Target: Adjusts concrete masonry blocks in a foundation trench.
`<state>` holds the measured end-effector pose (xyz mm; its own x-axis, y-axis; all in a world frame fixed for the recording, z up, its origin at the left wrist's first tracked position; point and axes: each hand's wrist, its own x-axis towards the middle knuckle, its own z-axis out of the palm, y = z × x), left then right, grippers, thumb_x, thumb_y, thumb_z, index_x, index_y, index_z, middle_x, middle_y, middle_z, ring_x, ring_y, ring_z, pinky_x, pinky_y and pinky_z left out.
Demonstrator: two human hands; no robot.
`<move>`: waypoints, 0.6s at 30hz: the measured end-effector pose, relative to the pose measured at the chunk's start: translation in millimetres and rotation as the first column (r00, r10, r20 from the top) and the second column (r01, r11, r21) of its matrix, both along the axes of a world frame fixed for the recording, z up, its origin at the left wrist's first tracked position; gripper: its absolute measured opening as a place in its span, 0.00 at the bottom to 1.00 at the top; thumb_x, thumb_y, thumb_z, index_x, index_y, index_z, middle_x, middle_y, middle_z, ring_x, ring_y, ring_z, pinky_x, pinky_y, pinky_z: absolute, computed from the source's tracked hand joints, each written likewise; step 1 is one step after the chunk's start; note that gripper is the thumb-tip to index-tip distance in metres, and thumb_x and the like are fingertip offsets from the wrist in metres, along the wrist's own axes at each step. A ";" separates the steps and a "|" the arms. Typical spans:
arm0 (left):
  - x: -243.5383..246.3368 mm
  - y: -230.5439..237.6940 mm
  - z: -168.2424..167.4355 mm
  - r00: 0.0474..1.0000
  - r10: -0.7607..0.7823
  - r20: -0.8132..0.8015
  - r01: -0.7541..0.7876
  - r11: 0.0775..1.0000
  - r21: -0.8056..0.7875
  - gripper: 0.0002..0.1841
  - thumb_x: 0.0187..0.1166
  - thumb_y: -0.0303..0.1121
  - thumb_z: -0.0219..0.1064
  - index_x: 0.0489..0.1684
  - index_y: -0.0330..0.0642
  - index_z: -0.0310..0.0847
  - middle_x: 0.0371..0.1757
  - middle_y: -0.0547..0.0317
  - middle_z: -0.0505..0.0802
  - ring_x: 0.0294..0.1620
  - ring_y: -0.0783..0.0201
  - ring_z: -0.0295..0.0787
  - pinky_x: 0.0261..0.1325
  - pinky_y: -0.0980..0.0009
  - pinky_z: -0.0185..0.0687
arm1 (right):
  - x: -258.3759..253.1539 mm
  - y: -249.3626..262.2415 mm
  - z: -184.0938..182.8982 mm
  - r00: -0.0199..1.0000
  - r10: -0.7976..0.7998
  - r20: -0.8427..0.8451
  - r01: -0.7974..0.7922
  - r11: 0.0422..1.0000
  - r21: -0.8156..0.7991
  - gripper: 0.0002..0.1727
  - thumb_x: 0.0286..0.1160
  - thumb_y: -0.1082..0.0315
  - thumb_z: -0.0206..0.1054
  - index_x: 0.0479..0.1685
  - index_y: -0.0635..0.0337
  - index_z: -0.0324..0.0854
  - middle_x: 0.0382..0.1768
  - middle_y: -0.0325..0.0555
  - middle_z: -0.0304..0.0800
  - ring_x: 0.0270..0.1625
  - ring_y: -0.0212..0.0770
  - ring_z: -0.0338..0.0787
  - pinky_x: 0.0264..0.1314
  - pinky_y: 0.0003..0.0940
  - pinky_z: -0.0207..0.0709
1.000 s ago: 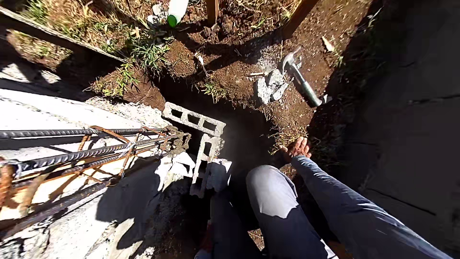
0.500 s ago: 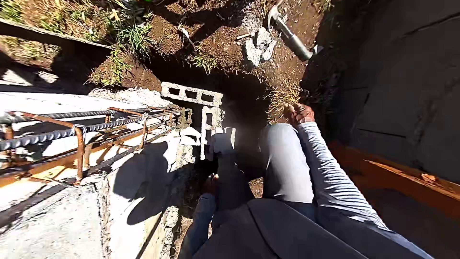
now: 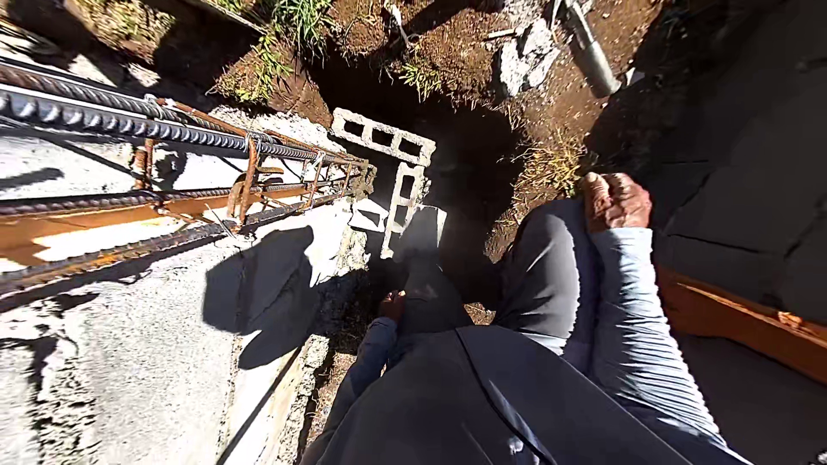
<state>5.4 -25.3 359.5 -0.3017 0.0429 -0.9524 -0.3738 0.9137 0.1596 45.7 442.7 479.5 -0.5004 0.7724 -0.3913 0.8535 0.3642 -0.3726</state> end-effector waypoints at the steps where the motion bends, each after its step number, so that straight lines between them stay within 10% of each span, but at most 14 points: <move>1: 0.2 -3.0 -2.6 0.999 -0.032 0.012 0.032 0.999 0.002 0.30 0.93 0.51 0.50 0.82 0.38 0.73 0.81 0.41 0.81 0.85 0.48 0.74 0.89 0.48 0.62 | -3.4 0.1 -0.3 1.000 0.016 0.024 -0.016 1.000 -0.006 0.32 0.93 0.45 0.49 0.62 0.68 0.84 0.59 0.75 0.88 0.67 0.75 0.85 0.71 0.77 0.69; 18: -19.3 -6.8 30.7 0.990 0.142 -0.010 -0.142 0.990 0.004 0.28 0.94 0.48 0.52 0.81 0.36 0.73 0.79 0.41 0.82 0.83 0.51 0.76 0.87 0.52 0.65 | -1.2 -7.2 -2.7 0.996 -0.083 -0.007 0.083 0.985 0.150 0.30 0.94 0.49 0.42 0.66 0.63 0.83 0.62 0.67 0.90 0.68 0.66 0.88 0.72 0.68 0.74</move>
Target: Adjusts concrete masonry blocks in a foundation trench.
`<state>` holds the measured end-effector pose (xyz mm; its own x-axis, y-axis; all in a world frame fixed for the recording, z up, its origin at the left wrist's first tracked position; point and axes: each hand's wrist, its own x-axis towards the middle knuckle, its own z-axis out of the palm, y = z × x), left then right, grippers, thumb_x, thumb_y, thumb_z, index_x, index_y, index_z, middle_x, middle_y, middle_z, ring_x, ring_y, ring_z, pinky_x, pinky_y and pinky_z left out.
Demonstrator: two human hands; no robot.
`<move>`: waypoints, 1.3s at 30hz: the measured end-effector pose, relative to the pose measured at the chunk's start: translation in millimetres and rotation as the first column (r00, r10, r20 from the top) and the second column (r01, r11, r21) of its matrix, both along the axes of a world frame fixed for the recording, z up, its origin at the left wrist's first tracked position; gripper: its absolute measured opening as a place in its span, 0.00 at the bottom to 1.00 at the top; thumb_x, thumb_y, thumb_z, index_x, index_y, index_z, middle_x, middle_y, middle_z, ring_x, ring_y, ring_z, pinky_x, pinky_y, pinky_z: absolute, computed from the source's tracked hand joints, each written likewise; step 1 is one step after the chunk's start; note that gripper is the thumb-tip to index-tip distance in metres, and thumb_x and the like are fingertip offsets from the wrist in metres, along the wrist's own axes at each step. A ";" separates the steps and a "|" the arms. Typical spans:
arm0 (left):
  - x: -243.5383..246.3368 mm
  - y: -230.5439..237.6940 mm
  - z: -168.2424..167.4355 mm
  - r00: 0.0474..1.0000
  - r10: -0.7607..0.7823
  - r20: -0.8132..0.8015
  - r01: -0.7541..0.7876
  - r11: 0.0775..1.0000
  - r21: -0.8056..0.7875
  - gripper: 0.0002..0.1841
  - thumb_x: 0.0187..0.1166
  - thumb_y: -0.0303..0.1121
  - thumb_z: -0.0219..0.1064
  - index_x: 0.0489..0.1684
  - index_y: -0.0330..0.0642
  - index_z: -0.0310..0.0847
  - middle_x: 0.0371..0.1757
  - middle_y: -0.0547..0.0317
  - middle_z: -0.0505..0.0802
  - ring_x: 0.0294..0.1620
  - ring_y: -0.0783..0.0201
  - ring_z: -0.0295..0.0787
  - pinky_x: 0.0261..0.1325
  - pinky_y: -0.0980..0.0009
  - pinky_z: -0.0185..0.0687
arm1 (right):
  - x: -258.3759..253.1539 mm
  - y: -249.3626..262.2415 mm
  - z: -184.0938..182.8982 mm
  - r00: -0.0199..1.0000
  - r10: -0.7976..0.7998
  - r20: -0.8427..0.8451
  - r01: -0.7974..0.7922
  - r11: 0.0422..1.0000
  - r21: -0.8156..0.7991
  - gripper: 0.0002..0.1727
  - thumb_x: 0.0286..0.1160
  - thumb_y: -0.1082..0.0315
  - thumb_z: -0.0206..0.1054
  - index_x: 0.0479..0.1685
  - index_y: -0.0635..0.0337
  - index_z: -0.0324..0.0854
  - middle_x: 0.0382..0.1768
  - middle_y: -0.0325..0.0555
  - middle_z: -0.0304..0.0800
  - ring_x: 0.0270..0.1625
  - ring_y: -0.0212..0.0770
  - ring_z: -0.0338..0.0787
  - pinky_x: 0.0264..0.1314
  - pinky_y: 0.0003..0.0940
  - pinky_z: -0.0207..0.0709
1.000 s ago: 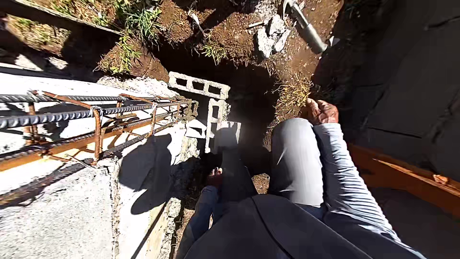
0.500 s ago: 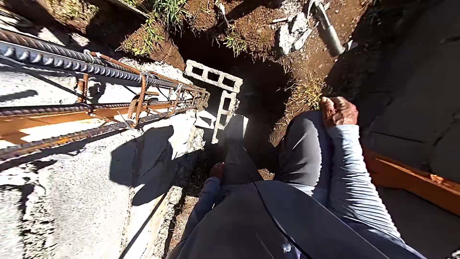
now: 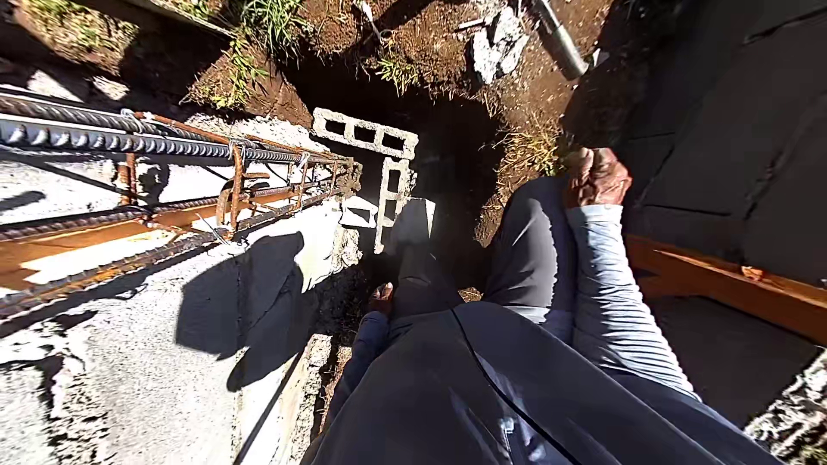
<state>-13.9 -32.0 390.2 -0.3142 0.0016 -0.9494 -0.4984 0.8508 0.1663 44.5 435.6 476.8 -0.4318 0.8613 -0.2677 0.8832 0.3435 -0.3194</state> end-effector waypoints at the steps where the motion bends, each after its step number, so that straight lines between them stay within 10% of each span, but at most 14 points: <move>1: -5.3 4.4 8.3 1.000 -0.028 0.014 0.028 1.000 -0.005 0.27 0.94 0.47 0.52 0.83 0.36 0.71 0.81 0.41 0.80 0.85 0.52 0.73 0.89 0.54 0.62 | 5.9 -1.5 0.0 1.000 0.001 -0.017 -0.001 1.000 0.020 0.28 0.94 0.51 0.44 0.69 0.60 0.83 0.64 0.65 0.89 0.69 0.64 0.88 0.74 0.66 0.74; 27: 6.3 -29.0 -17.4 0.999 -0.029 0.013 0.028 0.999 0.046 0.30 0.93 0.51 0.50 0.82 0.36 0.73 0.80 0.38 0.81 0.84 0.46 0.74 0.87 0.47 0.64 | -36.2 -38.0 8.5 0.981 0.156 0.114 -0.146 0.985 -0.090 0.25 0.92 0.55 0.52 0.69 0.64 0.82 0.70 0.71 0.83 0.76 0.70 0.80 0.78 0.68 0.69; 33: -1.0 -3.1 -14.1 0.950 -0.302 -0.083 0.306 0.951 0.041 0.28 0.94 0.48 0.51 0.81 0.35 0.74 0.78 0.37 0.83 0.83 0.43 0.75 0.88 0.44 0.62 | -34.0 -50.4 0.9 0.997 -0.015 0.076 0.018 0.999 -0.049 0.28 0.84 0.46 0.60 0.74 0.55 0.82 0.76 0.60 0.79 0.77 0.58 0.81 0.77 0.56 0.78; 36: -13.0 8.0 -7.3 0.781 -0.614 -0.113 0.619 0.785 0.011 0.27 0.96 0.44 0.47 0.82 0.35 0.73 0.81 0.38 0.80 0.86 0.45 0.71 0.90 0.48 0.58 | -34.5 -65.3 -5.0 0.992 0.081 0.092 -0.073 0.993 -0.091 0.28 0.82 0.44 0.60 0.72 0.50 0.83 0.74 0.57 0.82 0.79 0.57 0.78 0.80 0.59 0.73; 39: -27.7 16.7 -4.7 0.793 -0.587 -0.164 0.596 0.803 0.009 0.27 0.95 0.44 0.51 0.79 0.31 0.75 0.77 0.35 0.84 0.83 0.44 0.76 0.89 0.49 0.62 | -32.1 -73.9 -7.6 0.989 0.127 0.072 -0.117 0.985 -0.131 0.27 0.82 0.45 0.60 0.71 0.49 0.84 0.73 0.54 0.82 0.79 0.57 0.78 0.78 0.59 0.74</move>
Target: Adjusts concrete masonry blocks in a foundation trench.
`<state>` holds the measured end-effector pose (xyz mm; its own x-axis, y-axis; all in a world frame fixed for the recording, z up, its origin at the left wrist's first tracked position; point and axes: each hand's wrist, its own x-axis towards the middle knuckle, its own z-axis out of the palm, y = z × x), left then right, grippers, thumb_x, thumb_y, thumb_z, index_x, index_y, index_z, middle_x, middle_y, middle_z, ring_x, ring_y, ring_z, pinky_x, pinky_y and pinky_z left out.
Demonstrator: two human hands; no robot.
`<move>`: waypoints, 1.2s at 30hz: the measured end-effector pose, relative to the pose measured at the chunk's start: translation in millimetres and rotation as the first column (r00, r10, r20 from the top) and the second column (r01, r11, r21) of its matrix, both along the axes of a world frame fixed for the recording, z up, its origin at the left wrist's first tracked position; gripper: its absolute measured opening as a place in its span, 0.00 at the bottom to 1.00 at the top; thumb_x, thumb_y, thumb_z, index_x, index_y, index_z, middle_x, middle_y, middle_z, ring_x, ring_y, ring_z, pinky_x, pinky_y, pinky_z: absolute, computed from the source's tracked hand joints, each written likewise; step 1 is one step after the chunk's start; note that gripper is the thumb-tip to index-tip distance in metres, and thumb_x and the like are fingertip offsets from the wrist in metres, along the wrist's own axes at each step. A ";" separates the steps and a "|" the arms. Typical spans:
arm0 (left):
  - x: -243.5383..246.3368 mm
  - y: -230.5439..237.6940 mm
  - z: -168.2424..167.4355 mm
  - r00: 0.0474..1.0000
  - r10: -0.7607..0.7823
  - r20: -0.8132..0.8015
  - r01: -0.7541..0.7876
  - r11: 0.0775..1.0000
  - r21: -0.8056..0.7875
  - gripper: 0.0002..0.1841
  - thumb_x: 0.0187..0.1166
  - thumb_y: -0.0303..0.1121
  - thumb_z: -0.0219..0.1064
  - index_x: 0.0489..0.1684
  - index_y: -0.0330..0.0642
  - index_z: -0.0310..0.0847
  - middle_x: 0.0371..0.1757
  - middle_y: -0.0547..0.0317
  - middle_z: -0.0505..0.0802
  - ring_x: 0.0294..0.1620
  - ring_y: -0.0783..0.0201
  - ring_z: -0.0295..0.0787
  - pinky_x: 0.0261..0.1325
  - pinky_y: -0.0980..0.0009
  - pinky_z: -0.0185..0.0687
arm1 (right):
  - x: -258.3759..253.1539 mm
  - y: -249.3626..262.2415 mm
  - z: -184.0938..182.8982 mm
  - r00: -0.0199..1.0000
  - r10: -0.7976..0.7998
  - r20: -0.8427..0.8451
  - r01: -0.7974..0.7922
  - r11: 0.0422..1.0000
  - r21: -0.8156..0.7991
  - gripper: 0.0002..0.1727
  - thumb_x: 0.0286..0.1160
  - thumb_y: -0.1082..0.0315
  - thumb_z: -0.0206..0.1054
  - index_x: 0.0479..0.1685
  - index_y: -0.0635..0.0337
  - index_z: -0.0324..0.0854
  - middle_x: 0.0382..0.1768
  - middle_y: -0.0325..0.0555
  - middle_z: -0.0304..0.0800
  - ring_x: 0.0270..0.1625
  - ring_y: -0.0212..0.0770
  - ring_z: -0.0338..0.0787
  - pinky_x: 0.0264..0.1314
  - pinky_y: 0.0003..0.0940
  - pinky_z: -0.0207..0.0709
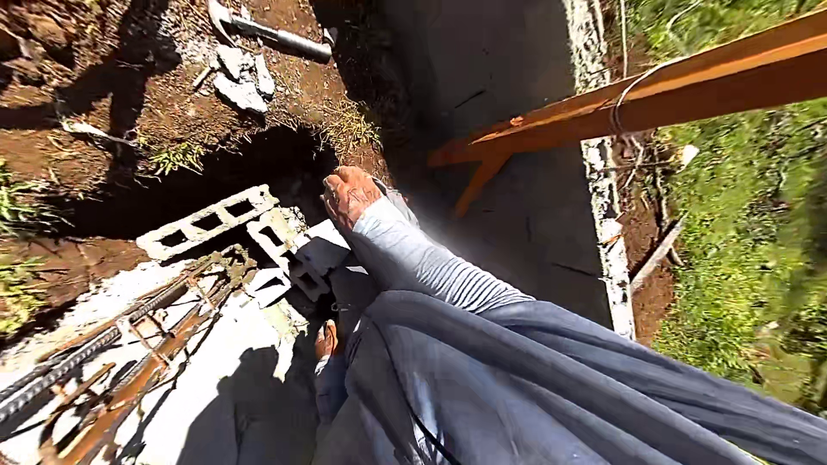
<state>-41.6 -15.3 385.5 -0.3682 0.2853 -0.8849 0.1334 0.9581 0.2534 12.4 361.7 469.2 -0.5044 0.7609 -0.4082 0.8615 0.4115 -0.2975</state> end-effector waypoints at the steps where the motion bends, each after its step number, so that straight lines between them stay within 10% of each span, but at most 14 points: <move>1: -7.1 3.1 0.0 0.997 0.072 0.034 -0.072 0.997 -0.008 0.28 0.95 0.45 0.50 0.80 0.31 0.73 0.76 0.35 0.84 0.80 0.45 0.79 0.86 0.49 0.67 | 1.5 -1.2 1.2 1.000 0.003 -0.011 -0.003 1.000 -0.012 0.27 0.82 0.45 0.61 0.72 0.49 0.83 0.74 0.54 0.82 0.79 0.57 0.77 0.80 0.58 0.72; 6: -32.6 30.6 16.8 0.897 0.436 0.070 -0.431 0.900 -0.067 0.30 0.93 0.50 0.53 0.87 0.39 0.65 0.69 0.33 0.88 0.65 0.39 0.90 0.63 0.39 0.86 | 15.6 -7.2 7.9 0.995 -0.052 -0.087 0.053 0.999 0.002 0.26 0.82 0.46 0.62 0.71 0.49 0.84 0.76 0.54 0.81 0.82 0.57 0.75 0.83 0.58 0.69; 13: -80.3 71.4 46.0 0.929 0.359 -0.094 -0.330 0.915 0.234 0.24 0.90 0.41 0.61 0.80 0.37 0.75 0.65 0.38 0.91 0.64 0.45 0.91 0.72 0.46 0.83 | 22.8 22.8 12.9 0.991 -0.127 -0.033 0.126 0.992 -0.023 0.30 0.87 0.43 0.49 0.74 0.50 0.82 0.77 0.54 0.81 0.83 0.55 0.76 0.86 0.54 0.67; 19: -112.0 113.0 97.2 0.835 0.535 -0.133 -0.445 0.797 0.408 0.18 0.92 0.40 0.58 0.58 0.34 0.87 0.32 0.50 0.96 0.28 0.60 0.95 0.41 0.59 0.94 | 9.4 35.3 21.5 0.997 -0.067 -0.049 0.068 0.998 0.014 0.30 0.93 0.47 0.46 0.64 0.59 0.87 0.69 0.59 0.87 0.77 0.58 0.82 0.82 0.55 0.72; 27: -183.5 216.3 147.2 0.793 0.605 -0.069 -0.376 0.575 0.726 0.21 0.90 0.41 0.61 0.74 0.39 0.79 0.50 0.49 0.97 0.44 0.56 0.99 0.49 0.56 0.97 | 17.5 53.2 50.2 0.924 -0.008 -0.384 0.066 0.988 0.139 0.20 0.87 0.60 0.58 0.67 0.57 0.88 0.64 0.57 0.91 0.71 0.57 0.88 0.80 0.54 0.75; 32: -228.3 366.6 226.7 0.870 0.480 -0.111 -0.122 0.429 0.895 0.32 0.85 0.41 0.67 0.85 0.36 0.66 0.58 0.46 0.94 0.52 0.58 0.95 0.55 0.58 0.92 | 0.7 79.5 110.4 0.838 0.114 -0.534 -0.033 0.987 0.159 0.20 0.88 0.58 0.56 0.62 0.57 0.89 0.60 0.52 0.94 0.66 0.49 0.91 0.75 0.48 0.81; 36: -261.2 494.0 276.4 0.888 0.412 -0.206 0.043 0.372 0.927 0.46 0.77 0.49 0.75 0.93 0.43 0.52 0.73 0.41 0.85 0.63 0.52 0.91 0.66 0.54 0.87 | -18.8 101.3 106.1 0.923 0.168 -0.347 -0.218 0.969 -0.112 0.24 0.90 0.50 0.54 0.69 0.54 0.85 0.64 0.53 0.91 0.69 0.50 0.89 0.76 0.51 0.79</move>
